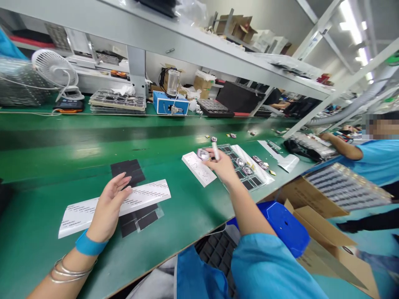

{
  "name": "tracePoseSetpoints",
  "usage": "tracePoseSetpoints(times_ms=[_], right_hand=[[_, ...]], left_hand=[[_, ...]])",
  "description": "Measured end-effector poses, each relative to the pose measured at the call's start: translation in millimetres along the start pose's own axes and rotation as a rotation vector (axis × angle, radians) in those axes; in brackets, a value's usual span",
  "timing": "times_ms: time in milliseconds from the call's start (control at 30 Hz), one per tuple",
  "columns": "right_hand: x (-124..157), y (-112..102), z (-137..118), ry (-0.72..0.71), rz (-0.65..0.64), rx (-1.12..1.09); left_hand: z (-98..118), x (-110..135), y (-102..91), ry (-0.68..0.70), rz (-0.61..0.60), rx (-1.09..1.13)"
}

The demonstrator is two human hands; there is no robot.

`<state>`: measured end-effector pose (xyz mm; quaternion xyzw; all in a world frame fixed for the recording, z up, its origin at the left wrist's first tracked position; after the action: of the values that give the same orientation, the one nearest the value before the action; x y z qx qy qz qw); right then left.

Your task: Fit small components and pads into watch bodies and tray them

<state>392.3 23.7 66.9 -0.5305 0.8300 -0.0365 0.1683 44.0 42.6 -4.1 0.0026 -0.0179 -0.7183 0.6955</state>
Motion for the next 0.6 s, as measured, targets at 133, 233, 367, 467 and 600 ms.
tracePoseSetpoints(times_ms=[133, 233, 367, 467, 600], right_hand=[[-9.9, -130.8, 33.4, 0.054, 0.247, 0.242], [-5.9, -215.3, 57.1, 0.119, 0.344, 0.571], [0.8, -266.4, 91.0, 0.289, 0.078, 0.844], [4.3, -270.8, 106.2, 0.353, -0.02, 0.902], [1.6, -260.7, 111.3, 0.347, -0.003, 0.959]], left_hand=[[-3.8, 0.6, 1.3, -0.038, 0.011, 0.013], [-4.7, 0.0, 1.4, -0.04, 0.018, 0.013], [-6.2, -2.3, -0.3, -0.034, 0.036, 0.016], [-8.8, -3.2, -0.3, -0.046, 0.039, 0.015], [-11.4, -3.1, -1.0, -0.065, 0.043, 0.005]])
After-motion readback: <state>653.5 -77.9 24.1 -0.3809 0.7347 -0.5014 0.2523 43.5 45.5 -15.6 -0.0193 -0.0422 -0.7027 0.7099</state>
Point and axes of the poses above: each hand's wrist, its own x-axis away from the middle knuckle, its own y-axis out of the palm, z = x × y, the point moved 6 cm from there along -x, towards the middle knuckle, and after that the axes turned 10 degrees about -x, right-handed, at the moved point
